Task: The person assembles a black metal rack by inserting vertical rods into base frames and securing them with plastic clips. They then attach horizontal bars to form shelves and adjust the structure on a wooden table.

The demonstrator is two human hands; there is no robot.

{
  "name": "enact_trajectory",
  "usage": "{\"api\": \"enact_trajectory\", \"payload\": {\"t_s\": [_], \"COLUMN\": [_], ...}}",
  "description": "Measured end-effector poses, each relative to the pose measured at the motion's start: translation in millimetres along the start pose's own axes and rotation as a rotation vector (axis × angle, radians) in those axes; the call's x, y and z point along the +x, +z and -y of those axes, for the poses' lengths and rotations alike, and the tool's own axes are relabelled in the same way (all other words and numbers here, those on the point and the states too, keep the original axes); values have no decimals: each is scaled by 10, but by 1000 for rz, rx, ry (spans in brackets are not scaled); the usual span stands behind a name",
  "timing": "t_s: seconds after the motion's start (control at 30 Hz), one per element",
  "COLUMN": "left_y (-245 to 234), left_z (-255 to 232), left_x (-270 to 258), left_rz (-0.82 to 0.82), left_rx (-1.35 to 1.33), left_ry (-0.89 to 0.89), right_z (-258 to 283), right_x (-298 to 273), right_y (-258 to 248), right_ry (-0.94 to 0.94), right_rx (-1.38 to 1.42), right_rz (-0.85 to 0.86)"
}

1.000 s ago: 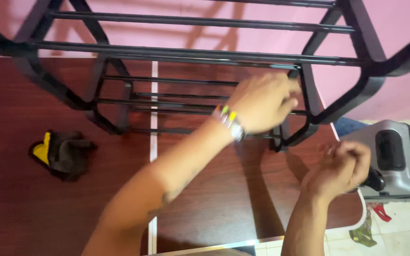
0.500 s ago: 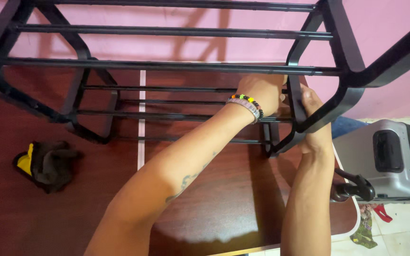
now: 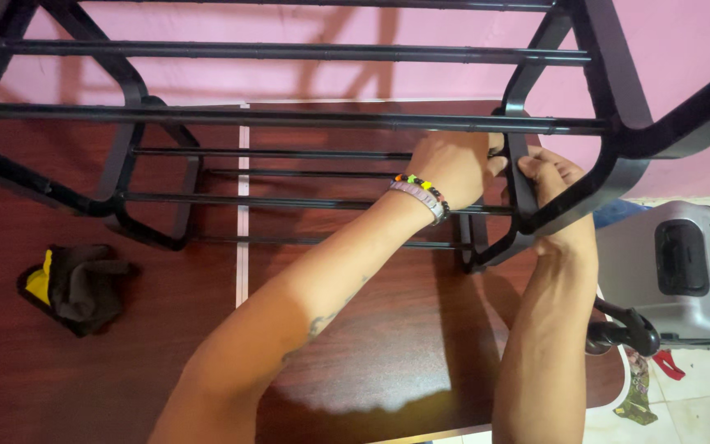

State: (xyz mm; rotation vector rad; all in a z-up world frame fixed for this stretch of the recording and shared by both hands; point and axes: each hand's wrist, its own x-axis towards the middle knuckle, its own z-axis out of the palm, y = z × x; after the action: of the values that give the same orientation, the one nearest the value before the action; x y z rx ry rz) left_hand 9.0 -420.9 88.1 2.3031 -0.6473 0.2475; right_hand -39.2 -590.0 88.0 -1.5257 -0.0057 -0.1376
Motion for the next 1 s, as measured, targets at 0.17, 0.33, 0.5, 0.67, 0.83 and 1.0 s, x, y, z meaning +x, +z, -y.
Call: {"api": "enact_trajectory", "payload": {"t_s": [0.17, 0.33, 0.5, 0.67, 0.83, 1.0], "left_y": [36, -8, -96, -189, -223, -151], "left_z": [26, 27, -86, -161, -158, -131], "left_x": [110, 86, 10, -28, -63, -57], "left_rz": [44, 58, 112, 69, 16, 12], "left_rx": [-13, -71, -52, -36, -57, -53], "left_ry": [11, 5, -70, -54, 10, 32], "right_z": [39, 43, 8, -5, -13, -29], "right_x": [-12, -3, -13, 0, -1, 6], "right_y": [44, 26, -10, -6, -13, -24], "right_ry": [-19, -6, -10, -21, 1, -14], "right_rx": [1, -1, -8, -9, 28, 2], "right_rz": [17, 19, 14, -15, -30, -23]}}
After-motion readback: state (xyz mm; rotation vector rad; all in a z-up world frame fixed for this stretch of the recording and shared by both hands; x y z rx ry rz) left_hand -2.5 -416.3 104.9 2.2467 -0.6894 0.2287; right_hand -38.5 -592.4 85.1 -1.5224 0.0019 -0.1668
